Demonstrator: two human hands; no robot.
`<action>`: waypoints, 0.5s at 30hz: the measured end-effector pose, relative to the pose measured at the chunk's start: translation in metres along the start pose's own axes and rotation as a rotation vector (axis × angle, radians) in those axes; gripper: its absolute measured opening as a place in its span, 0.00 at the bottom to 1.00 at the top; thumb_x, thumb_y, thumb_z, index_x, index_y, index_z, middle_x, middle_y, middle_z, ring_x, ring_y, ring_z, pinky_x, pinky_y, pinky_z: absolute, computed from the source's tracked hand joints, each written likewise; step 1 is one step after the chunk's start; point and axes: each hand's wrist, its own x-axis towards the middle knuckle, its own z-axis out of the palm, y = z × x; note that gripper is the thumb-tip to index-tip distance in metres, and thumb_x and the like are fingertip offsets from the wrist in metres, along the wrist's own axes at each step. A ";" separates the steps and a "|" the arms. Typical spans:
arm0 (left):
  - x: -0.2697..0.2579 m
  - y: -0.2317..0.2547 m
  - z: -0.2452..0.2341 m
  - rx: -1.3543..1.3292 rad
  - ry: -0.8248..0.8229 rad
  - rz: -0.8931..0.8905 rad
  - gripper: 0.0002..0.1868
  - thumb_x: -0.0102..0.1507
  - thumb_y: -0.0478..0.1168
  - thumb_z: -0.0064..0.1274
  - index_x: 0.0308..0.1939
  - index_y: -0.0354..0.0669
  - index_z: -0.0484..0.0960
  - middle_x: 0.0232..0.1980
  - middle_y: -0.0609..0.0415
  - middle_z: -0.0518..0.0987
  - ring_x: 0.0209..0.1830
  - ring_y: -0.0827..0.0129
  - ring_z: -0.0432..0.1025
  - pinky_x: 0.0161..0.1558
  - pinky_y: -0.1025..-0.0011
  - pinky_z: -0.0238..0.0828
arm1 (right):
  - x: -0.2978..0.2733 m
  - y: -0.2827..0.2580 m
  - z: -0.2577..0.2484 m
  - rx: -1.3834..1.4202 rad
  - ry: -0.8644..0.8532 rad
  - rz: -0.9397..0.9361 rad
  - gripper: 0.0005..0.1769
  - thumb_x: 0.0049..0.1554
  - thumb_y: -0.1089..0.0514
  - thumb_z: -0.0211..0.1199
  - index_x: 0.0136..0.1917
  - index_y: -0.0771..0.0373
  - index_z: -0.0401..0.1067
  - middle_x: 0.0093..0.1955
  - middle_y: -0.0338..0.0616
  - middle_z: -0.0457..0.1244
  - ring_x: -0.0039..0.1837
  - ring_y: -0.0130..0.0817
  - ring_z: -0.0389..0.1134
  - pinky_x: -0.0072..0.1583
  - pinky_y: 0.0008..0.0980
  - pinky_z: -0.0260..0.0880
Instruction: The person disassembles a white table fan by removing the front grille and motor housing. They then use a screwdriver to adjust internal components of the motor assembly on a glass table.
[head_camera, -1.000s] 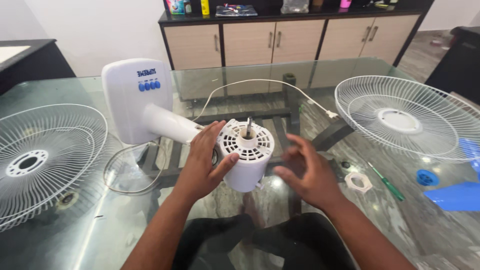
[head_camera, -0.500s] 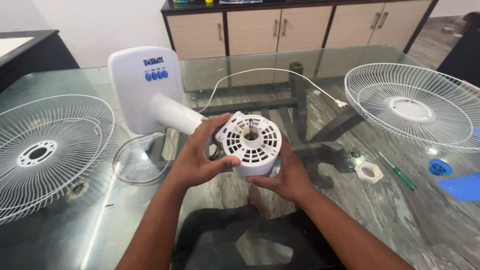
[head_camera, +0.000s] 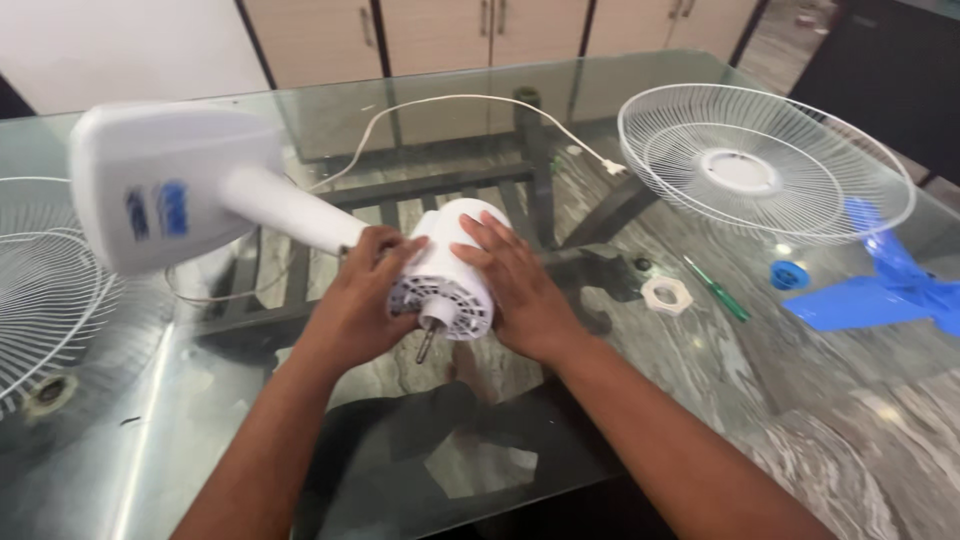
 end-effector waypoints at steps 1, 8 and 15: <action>-0.001 -0.002 0.002 -0.002 0.029 0.039 0.46 0.44 0.38 0.73 0.67 0.47 0.74 0.67 0.42 0.68 0.65 0.47 0.68 0.62 0.55 0.70 | -0.001 -0.001 0.001 0.032 0.005 0.017 0.46 0.48 0.68 0.71 0.76 0.53 0.57 0.82 0.48 0.50 0.84 0.54 0.50 0.80 0.50 0.53; 0.000 -0.017 0.004 0.115 0.055 0.133 0.47 0.42 0.40 0.73 0.66 0.44 0.73 0.70 0.45 0.71 0.70 0.50 0.64 0.71 0.53 0.55 | 0.001 -0.004 -0.001 0.061 -0.021 0.075 0.50 0.46 0.68 0.71 0.79 0.52 0.57 0.84 0.47 0.48 0.85 0.53 0.48 0.82 0.49 0.53; -0.001 -0.027 0.007 0.080 0.032 0.080 0.56 0.41 0.41 0.75 0.71 0.39 0.64 0.70 0.43 0.70 0.74 0.49 0.60 0.73 0.55 0.52 | 0.000 -0.002 -0.005 0.101 -0.174 0.141 0.62 0.40 0.56 0.80 0.81 0.51 0.48 0.85 0.50 0.34 0.84 0.62 0.33 0.78 0.58 0.44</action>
